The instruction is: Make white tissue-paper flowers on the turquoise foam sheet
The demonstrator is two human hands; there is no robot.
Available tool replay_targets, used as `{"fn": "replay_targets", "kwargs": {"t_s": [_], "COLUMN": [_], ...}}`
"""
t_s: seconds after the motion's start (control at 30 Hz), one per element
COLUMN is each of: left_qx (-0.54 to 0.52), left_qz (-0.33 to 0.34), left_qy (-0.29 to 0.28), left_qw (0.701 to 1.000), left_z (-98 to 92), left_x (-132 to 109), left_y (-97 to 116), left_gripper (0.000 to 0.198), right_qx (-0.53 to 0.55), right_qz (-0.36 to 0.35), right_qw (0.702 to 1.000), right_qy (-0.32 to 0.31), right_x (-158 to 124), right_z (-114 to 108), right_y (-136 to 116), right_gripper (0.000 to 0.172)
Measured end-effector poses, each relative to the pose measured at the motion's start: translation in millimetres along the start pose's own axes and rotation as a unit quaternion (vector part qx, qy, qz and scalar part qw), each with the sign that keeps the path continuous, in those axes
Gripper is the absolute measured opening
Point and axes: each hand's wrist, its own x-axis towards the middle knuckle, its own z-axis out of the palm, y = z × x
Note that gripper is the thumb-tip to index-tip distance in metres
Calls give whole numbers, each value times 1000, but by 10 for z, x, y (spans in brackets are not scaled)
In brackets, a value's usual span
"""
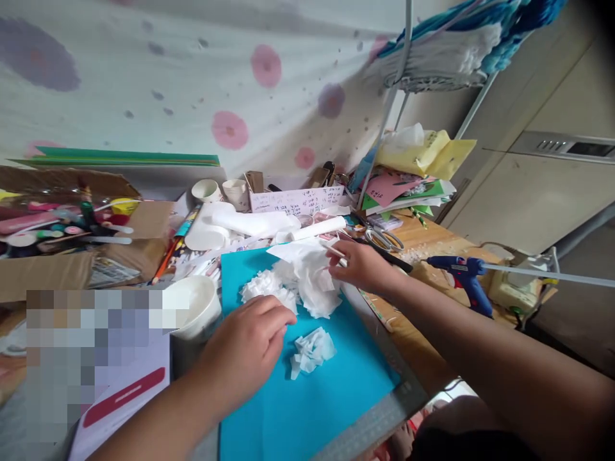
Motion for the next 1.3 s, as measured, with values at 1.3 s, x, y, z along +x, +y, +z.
{"fn": "replay_targets", "kwargs": {"t_s": [1.3], "left_qx": [-284], "left_qz": [-199], "left_qy": [7], "left_qw": [938], "left_z": [122], "left_x": [-16], "left_y": [261], "left_gripper": [13], "right_qx": [119], "right_qz": [58], "right_qw": [954], "right_qy": [-270], "right_x": [-524], "right_z": [-41], "right_y": [-519], "right_gripper": [8]}}
